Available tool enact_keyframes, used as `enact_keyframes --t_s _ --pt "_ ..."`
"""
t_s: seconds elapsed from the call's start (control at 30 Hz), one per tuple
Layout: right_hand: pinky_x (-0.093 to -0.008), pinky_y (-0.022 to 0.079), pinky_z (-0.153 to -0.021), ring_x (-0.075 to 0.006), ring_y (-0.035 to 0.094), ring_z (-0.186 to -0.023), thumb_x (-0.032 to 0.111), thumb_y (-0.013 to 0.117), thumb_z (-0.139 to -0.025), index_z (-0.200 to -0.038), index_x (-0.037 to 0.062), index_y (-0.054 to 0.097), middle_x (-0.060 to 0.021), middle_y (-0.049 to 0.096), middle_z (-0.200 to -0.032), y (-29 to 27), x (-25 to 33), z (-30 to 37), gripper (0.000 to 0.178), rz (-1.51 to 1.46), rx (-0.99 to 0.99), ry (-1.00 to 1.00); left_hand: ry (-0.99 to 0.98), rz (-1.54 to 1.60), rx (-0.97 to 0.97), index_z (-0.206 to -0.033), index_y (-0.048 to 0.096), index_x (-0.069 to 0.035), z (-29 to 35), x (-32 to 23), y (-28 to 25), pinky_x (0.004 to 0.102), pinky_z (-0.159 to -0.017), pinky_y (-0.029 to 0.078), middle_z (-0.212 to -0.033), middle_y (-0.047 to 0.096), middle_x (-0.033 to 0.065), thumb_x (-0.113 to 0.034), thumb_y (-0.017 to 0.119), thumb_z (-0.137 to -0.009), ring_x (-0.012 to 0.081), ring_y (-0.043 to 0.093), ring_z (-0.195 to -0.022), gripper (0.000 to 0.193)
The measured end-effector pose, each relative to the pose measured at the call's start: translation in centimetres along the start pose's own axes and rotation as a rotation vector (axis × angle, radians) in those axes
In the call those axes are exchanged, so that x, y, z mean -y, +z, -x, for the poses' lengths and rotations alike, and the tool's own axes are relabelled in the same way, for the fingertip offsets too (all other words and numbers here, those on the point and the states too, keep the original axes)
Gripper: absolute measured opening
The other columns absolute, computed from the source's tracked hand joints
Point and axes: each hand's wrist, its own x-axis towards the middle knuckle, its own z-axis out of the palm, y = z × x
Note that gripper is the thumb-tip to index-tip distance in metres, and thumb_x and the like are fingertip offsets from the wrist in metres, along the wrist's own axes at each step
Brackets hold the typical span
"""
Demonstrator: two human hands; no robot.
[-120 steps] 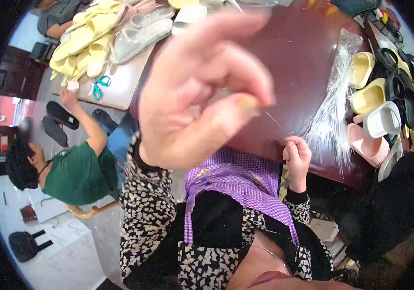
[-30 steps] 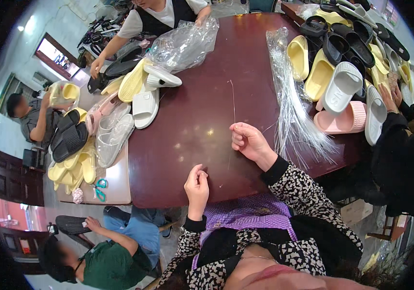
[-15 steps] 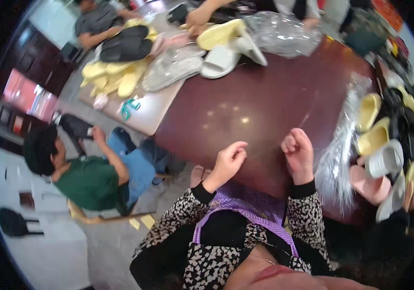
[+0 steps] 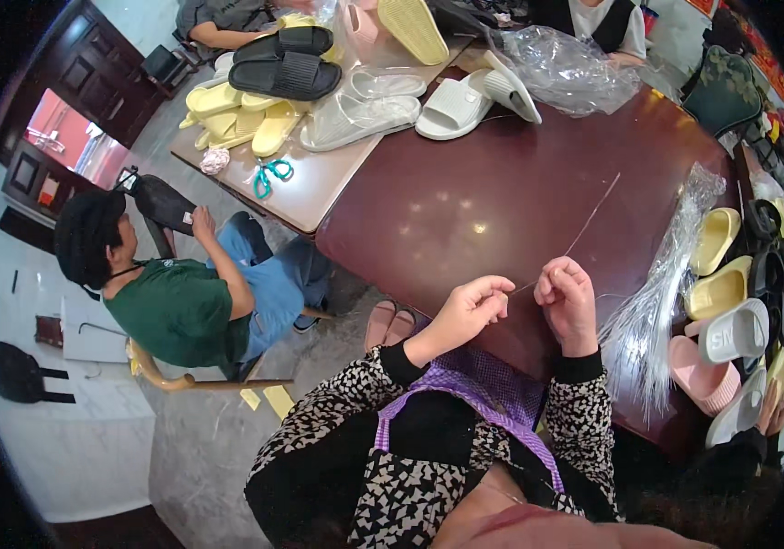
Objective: The person secures pairs of sandals together by threading plastic tag fasteners through the slippers and locking them by hand.
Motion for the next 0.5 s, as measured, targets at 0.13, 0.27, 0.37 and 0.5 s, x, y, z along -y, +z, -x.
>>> enact_keyframes --t_s 0.13,0.27,0.37,0.5 --pt "-0.0228 0.039 -0.052 -0.0102 0.045 -0.054 0.012 0.055 -0.088 -0.087 0.0021 0.056 -0.0049 0.054 -0.066 0.3 0.1 0.1 0.01 0.006 0.02 0.028 -0.065 -0.066 -0.012 -0.107 0.057 0.001 0.3 0.1 -0.3 0.02 -0.062 0.044 -0.079 0.057 -0.0002 -0.007 0.053 -0.09 0.0053 0.052 -0.069 0.019" --pt "-0.0249 0.039 -0.052 -0.0108 0.044 -0.053 0.015 0.056 -0.088 -0.085 0.0027 0.055 -0.0044 0.051 -0.064 0.2 0.2 0.1 0.013 -0.001 0.001 0.021 -0.122 -0.158 0.042 -0.103 0.059 0.002 0.4 0.3 -0.6 0.0201 -0.059 0.043 -0.075 0.056 -0.0015 -0.007 0.054 -0.09 0.0049 0.051 -0.067 0.016" --pt "-0.0251 0.039 -0.052 -0.0106 0.044 -0.054 0.017 0.057 -0.088 -0.084 0.0032 0.054 -0.005 0.052 -0.066 0.0 0.2 0.1 0.014 -0.04 0.005 -0.009 -0.164 -0.126 0.111 -0.099 0.06 0.002 0.7 0.9 -1.0 0.0203 -0.058 0.042 -0.073 0.055 -0.0019 -0.006 0.054 -0.089 0.0047 0.05 -0.064 0.014" --pt "-0.0254 0.04 -0.052 -0.0103 0.044 -0.054 0.018 0.056 -0.089 -0.083 0.004 0.054 -0.005 0.053 -0.068 0.3 0.1 0.0 0.015 -0.036 -0.055 -0.043 -0.203 -0.138 0.142 -0.097 0.06 0.003 0.9 1.1 -1.2 0.02 -0.057 0.042 -0.072 0.055 -0.0018 -0.005 0.054 -0.089 0.0049 0.049 -0.064 0.013"
